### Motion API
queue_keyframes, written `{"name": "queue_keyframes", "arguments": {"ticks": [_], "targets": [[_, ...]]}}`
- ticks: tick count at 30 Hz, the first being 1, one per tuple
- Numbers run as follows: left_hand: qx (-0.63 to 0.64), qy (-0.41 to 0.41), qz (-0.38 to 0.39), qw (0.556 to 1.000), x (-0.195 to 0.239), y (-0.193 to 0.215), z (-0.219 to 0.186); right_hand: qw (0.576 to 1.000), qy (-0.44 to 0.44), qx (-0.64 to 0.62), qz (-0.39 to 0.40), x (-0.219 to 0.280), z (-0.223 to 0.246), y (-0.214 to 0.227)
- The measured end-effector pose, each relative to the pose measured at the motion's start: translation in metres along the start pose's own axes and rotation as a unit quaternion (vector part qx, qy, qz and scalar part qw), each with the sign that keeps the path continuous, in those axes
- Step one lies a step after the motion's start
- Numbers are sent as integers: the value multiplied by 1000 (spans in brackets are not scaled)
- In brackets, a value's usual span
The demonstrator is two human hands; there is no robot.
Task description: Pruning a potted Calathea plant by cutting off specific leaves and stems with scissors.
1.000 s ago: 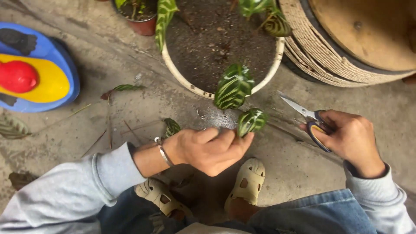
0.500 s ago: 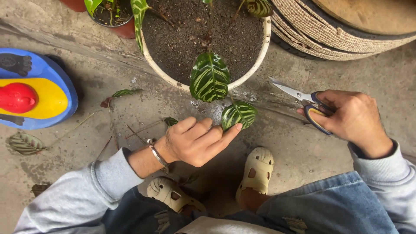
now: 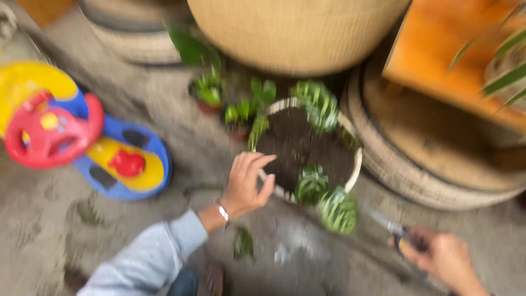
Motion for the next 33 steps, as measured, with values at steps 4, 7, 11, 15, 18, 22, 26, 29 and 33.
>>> {"name": "queue_keyframes", "arguments": {"ticks": [4, 7, 11, 15, 18, 22, 26, 29, 33], "targets": [[41, 150, -103, 982, 7, -9, 90, 998, -47, -9, 46, 5, 22, 32], [93, 450, -106, 882, 38, -33, 174, 996, -42, -19, 72, 5, 38, 45], [243, 620, -9, 746, 42, -45, 159, 996, -48, -8, 79, 4, 41, 45], [312, 595, -12, 741, 40, -45, 160, 999, 1, -42, 12, 16, 48, 50], [311, 548, -111, 768, 51, -49, 194, 998, 34, -46, -34, 19, 47, 49], [306, 546, -81, 776, 45, -21, 177, 995, 66, -62, -42, 30, 54, 55], [371, 516, -75, 768, 31, -6, 160, 995, 65, -60, -51, 33, 56, 59], [397, 508, -75, 761, 31, -6, 162, 993, 77, -66, -58, 31, 58, 57], [386, 518, -59, 761, 29, -3, 160, 989, 110, -62, -78, 36, 69, 66]]}}
Point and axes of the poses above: each hand's wrist, its own x-axis away from the middle knuckle, its own y-axis out of the back of the hand, z = x × y, the point moved 7 cm from there along -x, towards the middle knuckle, and after that the axes turned 8 degrees about x, right-handed, at the moved point
